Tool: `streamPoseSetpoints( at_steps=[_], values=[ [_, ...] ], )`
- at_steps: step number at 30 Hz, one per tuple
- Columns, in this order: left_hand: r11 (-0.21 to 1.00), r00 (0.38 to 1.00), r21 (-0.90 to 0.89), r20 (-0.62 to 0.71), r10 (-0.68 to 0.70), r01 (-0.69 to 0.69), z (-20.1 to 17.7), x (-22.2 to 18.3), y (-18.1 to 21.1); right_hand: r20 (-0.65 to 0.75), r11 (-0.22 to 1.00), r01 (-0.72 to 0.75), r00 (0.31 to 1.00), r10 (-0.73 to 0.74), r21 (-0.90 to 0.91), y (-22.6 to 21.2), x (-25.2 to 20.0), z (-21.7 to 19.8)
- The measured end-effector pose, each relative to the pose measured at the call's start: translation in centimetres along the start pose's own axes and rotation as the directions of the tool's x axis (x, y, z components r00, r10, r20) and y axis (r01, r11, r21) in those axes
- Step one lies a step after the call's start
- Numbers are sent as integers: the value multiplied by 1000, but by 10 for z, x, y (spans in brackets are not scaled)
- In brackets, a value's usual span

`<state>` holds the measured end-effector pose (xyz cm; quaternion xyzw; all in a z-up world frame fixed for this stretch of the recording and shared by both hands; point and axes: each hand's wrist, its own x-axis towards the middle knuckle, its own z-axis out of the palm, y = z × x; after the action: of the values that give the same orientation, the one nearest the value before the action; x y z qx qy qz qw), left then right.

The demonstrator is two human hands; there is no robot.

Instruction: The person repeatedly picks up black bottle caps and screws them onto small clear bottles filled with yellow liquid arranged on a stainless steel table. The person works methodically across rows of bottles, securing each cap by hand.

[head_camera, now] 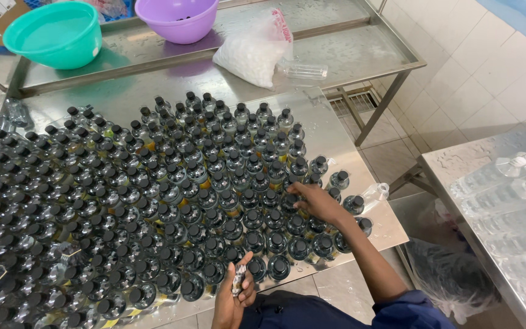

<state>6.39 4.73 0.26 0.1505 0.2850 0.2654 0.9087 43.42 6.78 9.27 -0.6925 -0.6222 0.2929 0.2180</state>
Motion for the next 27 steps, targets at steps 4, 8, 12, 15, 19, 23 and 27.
streamPoseSetpoints(
  at_steps=[4,8,12,15,19,23,27],
  values=[
    [1000,1000,-4,-11,5,-5,9,-1,0,-31,998,20,999,-22,-67,-11,1,2],
    [1000,1000,5,-12,5,-5,14,0,-1,-78,953,104,988,-131,-285,-45,-18,8],
    [998,1000,61,-6,-18,18,25,-2,-5,-78,856,480,877,-474,193,-107,-54,38],
    [993,990,63,86,-108,103,14,1,-15,154,913,197,952,-266,358,-134,-74,69],
    [988,987,121,118,-108,94,16,-2,-12,127,892,72,982,-143,446,-136,-78,69],
    [984,980,164,169,-104,76,24,-1,-10,105,861,219,949,-297,460,-131,-79,63],
    [989,992,77,21,-124,122,-2,15,-22,144,885,264,930,-340,385,-126,-83,66]
  ],
)
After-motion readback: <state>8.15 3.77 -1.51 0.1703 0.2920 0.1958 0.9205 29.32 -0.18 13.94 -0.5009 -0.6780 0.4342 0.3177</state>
